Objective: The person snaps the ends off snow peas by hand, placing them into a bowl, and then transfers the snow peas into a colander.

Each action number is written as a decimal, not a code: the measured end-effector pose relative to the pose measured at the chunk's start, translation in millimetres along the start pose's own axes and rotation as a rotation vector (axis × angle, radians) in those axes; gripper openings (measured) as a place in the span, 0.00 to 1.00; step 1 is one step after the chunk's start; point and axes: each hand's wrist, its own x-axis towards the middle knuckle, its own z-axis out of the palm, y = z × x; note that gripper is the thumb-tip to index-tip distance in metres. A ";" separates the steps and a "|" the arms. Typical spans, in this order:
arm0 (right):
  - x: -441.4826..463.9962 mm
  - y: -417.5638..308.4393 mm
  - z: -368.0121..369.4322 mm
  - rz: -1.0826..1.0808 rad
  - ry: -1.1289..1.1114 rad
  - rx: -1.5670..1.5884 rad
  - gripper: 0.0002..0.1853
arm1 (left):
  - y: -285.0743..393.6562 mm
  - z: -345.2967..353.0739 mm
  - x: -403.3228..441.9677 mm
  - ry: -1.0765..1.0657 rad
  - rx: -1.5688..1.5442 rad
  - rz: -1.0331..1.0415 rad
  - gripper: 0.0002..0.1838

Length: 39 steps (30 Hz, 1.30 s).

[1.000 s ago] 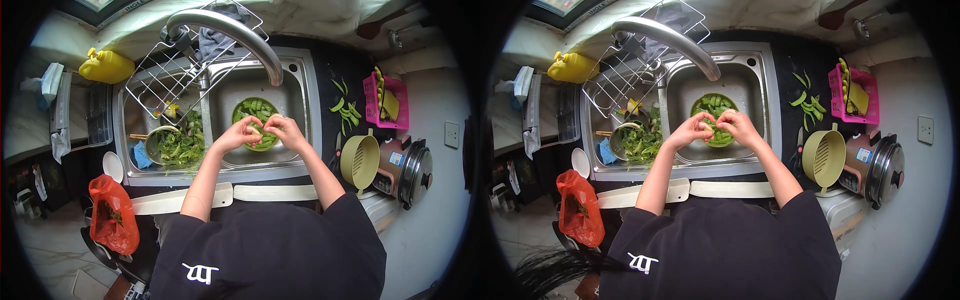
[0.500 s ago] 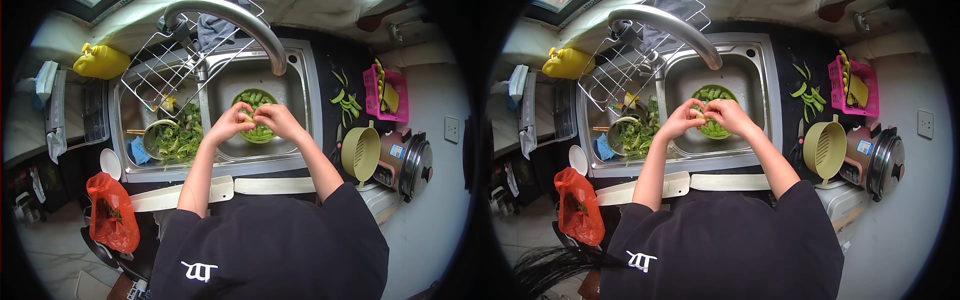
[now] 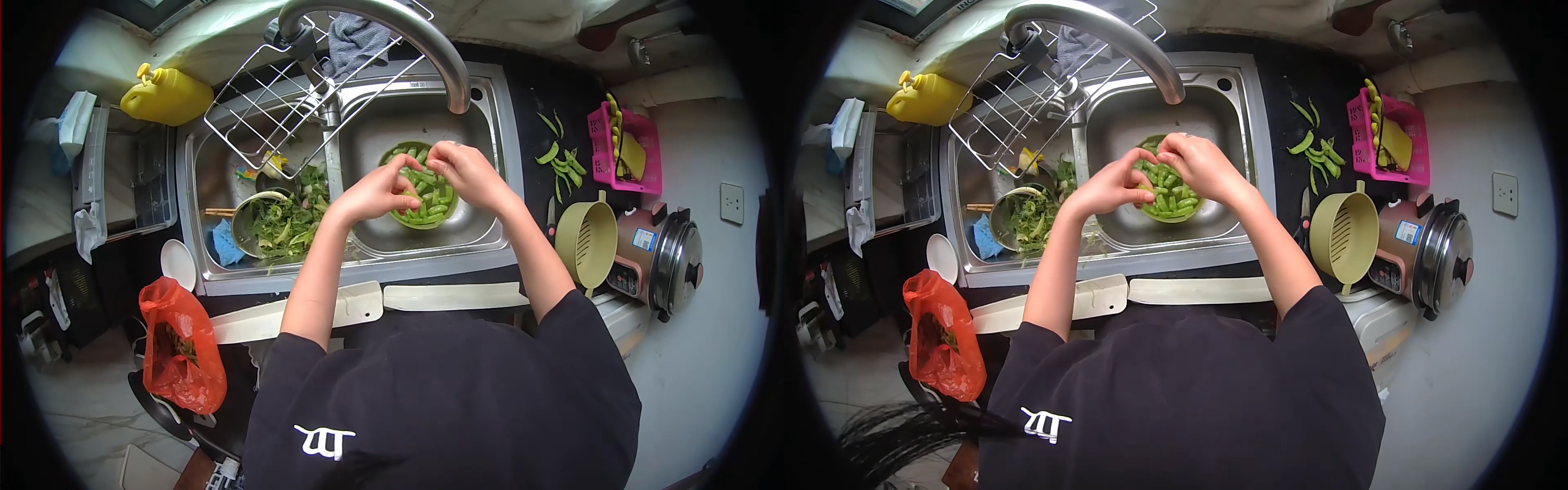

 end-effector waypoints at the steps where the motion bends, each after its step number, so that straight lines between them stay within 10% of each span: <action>1: -0.7 -7.6 -0.4 -0.021 0.071 0.052 0.07 | -8.7 3.5 1.4 0.042 0.041 -0.032 0.25; 5: 6.3 -83.0 15.2 -0.304 0.293 0.331 0.04 | -53.0 43.6 21.3 0.572 0.361 0.244 0.17; 9: 39.6 -143.0 114.3 -0.679 0.342 0.393 0.12 | -123.8 69.8 43.5 0.567 0.681 -0.016 0.27; 12: 33.5 -99.7 210.4 -0.550 -0.186 -0.582 0.10 | -124.4 80.9 34.8 0.499 0.862 0.003 0.32; 14: 43.7 -92.6 191.6 -0.444 -0.314 -0.223 0.08 | -125.1 75.2 31.3 0.433 0.882 -0.001 0.34; 19: 3.4 -0.8 61.1 0.042 0.207 -0.129 0.08 | -152.2 73.5 32.2 0.492 0.444 0.077 0.30; 20: -11.4 33.2 35.9 0.050 0.378 -0.181 0.08 | -109.4 75.2 17.4 0.445 0.857 -0.062 0.29; 26: -86.2 169.2 -72.9 0.681 0.792 -0.478 0.13 | -96.4 77.5 19.4 0.493 0.813 0.044 0.27; 32: -77.6 196.2 -60.9 0.685 0.784 -0.432 0.15 | -72.9 87.7 8.6 0.489 0.765 0.076 0.24; 39: -80.2 58.7 -11.6 0.281 0.460 0.131 0.17 | -21.1 98.4 1.2 0.638 0.313 0.268 0.27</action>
